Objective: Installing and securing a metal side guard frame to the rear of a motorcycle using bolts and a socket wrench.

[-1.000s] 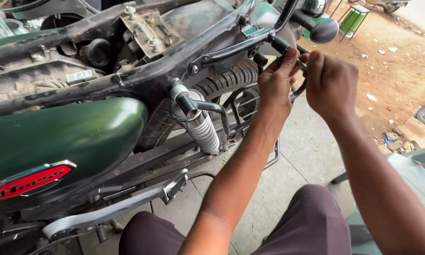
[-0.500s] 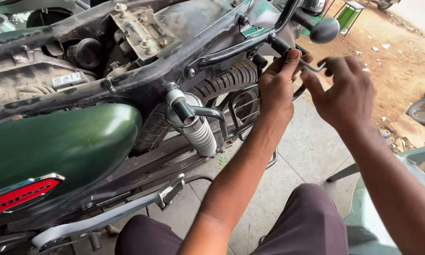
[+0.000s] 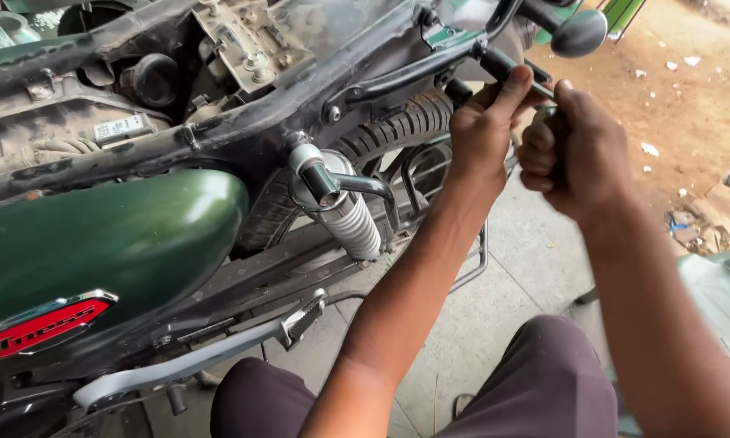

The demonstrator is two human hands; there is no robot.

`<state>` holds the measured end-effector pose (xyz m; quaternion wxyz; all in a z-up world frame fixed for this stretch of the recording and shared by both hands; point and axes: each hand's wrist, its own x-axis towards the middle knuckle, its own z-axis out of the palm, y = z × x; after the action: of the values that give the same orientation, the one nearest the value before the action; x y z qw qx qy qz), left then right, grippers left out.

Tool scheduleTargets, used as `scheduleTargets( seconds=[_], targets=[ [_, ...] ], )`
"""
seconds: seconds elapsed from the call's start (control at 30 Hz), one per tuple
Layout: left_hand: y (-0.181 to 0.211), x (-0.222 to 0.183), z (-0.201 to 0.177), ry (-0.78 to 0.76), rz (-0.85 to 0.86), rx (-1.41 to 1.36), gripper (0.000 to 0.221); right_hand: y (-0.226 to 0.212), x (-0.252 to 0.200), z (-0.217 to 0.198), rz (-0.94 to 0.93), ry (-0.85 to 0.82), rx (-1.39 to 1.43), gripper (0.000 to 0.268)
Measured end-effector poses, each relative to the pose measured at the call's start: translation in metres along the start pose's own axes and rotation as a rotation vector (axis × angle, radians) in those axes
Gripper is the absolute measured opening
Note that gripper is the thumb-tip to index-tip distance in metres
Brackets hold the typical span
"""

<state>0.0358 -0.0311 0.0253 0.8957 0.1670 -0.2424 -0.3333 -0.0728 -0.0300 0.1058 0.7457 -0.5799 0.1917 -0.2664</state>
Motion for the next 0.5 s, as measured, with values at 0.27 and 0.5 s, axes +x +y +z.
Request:
scheduleTargets(
  seconds=[0.27,0.5],
  targets=[
    [0.021,-0.01,0.031,0.149,0.015,-0.023,0.02,-0.014,-0.026,-0.008,-1.103,0.004,-1.417,0.04],
    [0.024,-0.011,0.016,0.067,0.008,0.039,0.027,0.007,-0.005,-0.019,-1.059,0.247,-1.87,0.029]
  ],
)
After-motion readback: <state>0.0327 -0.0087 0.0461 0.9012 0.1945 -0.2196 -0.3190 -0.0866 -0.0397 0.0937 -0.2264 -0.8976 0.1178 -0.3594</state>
